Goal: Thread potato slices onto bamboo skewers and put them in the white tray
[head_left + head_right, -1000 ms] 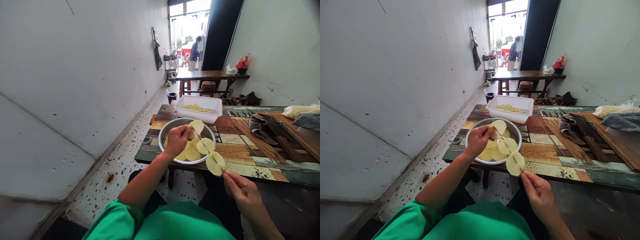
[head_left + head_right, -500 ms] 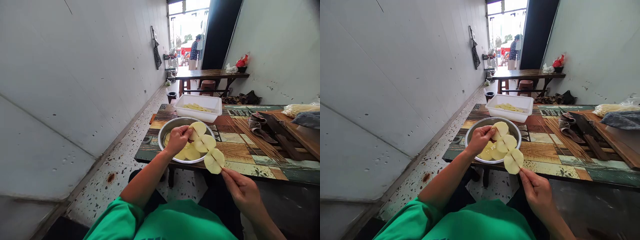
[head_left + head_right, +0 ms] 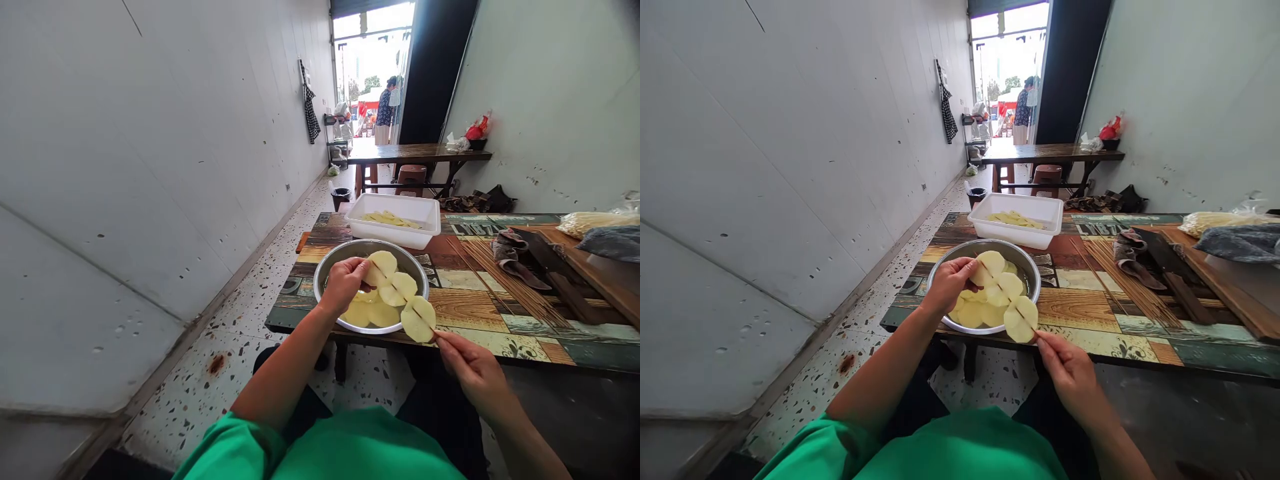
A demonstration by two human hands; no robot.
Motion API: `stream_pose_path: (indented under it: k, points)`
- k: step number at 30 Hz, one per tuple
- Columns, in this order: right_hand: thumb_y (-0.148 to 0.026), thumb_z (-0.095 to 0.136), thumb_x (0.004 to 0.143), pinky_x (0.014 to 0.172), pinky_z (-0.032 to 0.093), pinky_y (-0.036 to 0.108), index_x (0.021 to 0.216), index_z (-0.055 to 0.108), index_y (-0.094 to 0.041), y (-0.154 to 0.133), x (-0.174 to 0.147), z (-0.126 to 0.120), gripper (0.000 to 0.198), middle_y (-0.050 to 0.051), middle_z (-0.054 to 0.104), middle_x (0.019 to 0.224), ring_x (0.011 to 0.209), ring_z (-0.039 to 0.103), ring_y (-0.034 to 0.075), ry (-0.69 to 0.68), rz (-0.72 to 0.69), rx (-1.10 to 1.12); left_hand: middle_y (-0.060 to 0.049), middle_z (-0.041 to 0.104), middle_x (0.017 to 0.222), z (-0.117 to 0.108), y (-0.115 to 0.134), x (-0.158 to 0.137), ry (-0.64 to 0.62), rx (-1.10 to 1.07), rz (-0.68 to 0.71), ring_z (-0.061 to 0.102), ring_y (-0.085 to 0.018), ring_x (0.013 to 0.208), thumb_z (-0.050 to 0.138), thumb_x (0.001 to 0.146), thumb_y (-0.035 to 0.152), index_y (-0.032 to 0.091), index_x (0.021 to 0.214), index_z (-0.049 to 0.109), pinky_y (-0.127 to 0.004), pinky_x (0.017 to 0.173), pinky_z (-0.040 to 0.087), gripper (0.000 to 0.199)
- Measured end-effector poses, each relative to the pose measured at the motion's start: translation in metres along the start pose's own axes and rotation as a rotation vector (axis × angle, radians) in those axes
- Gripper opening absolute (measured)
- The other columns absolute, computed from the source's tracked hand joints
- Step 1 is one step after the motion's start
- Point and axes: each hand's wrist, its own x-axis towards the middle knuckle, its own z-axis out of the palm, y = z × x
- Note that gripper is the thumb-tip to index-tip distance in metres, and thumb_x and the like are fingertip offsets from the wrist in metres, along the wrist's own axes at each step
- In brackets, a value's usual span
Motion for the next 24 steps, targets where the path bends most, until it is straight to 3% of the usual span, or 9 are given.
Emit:
stream_pose_path:
  k: [2, 4, 8, 12, 16, 20, 24]
  points:
    - [-0.037, 0.055, 0.09, 0.078, 0.055, 0.036, 0.099, 0.075, -0.019, 0.004, 0.002, 0.002, 0.028, 0.011, 0.075, 0.092, 0.089, 0.07, 0.027, 0.072, -0.127, -0.167, -0.001, 0.059, 0.052, -0.002, -0.002, 0.0, 0.044, 0.118, 0.03, 0.053, -0.009, 0.039, 0.063, 0.078, 0.043, 0.012, 0.08, 0.064, -0.019, 0.038, 0.039, 0.031]
    - [-0.032, 0.053, 0.091, 0.086, 0.055, 0.039, 0.102, 0.075, -0.02, 0.009, 0.004, 0.004, 0.028, 0.012, 0.075, 0.103, 0.097, 0.07, 0.028, 0.111, -0.226, -0.289, 0.001, 0.055, 0.044, -0.005, -0.002, 0.001, 0.038, 0.166, -0.001, 0.046, -0.009, 0.033, 0.057, 0.082, 0.046, 0.013, 0.081, 0.063, -0.019, 0.035, 0.033, 0.034]
    - [-0.03, 0.051, 0.091, 0.077, 0.059, 0.034, 0.103, 0.073, -0.018, 0.016, 0.011, 0.0, 0.028, 0.011, 0.077, 0.099, 0.087, 0.073, 0.025, 0.21, -0.348, -0.425, 0.002, 0.055, 0.043, -0.013, -0.003, -0.001, 0.019, 0.236, -0.016, 0.046, -0.01, 0.034, 0.041, 0.089, 0.053, 0.014, 0.09, 0.062, -0.021, 0.038, 0.033, 0.044]
    - [-0.033, 0.05, 0.09, 0.07, 0.057, 0.031, 0.097, 0.073, -0.018, 0.015, 0.033, -0.021, 0.028, 0.01, 0.078, 0.091, 0.08, 0.073, 0.024, 0.322, -0.358, -0.517, -0.001, 0.06, 0.053, -0.022, -0.008, -0.008, 0.092, 0.664, 0.204, 0.056, -0.012, 0.049, 0.04, 0.092, 0.044, 0.016, 0.094, 0.066, -0.023, 0.054, 0.04, 0.039]
    - [-0.037, 0.043, 0.09, 0.065, 0.053, 0.03, 0.09, 0.071, -0.018, 0.009, 0.079, -0.05, 0.034, 0.008, 0.076, 0.083, 0.072, 0.07, 0.023, 0.363, -0.241, -0.629, -0.004, 0.068, 0.069, -0.023, -0.017, -0.015, 0.016, 0.911, 0.302, 0.06, -0.014, 0.063, 0.048, 0.089, 0.033, 0.017, 0.088, 0.07, -0.025, 0.063, 0.039, 0.028]
    - [-0.033, 0.04, 0.09, 0.064, 0.048, 0.028, 0.086, 0.069, -0.017, 0.001, 0.142, -0.072, 0.033, 0.006, 0.073, 0.078, 0.071, 0.067, 0.021, 0.295, -0.172, -0.743, -0.006, 0.072, 0.078, -0.022, -0.021, -0.017, -0.046, 0.968, 0.294, 0.064, -0.017, 0.071, 0.046, 0.09, 0.033, 0.017, 0.091, 0.071, -0.027, 0.067, 0.04, 0.029]
    - [-0.025, 0.042, 0.093, 0.065, 0.047, 0.027, 0.082, 0.068, -0.016, -0.005, 0.213, -0.077, 0.029, 0.005, 0.071, 0.077, 0.073, 0.065, 0.019, 0.195, -0.135, -0.841, -0.007, 0.073, 0.082, -0.022, -0.02, -0.019, -0.118, 0.993, 0.25, 0.066, -0.02, 0.076, 0.044, 0.09, 0.034, 0.018, 0.093, 0.071, -0.029, 0.07, 0.042, 0.031]
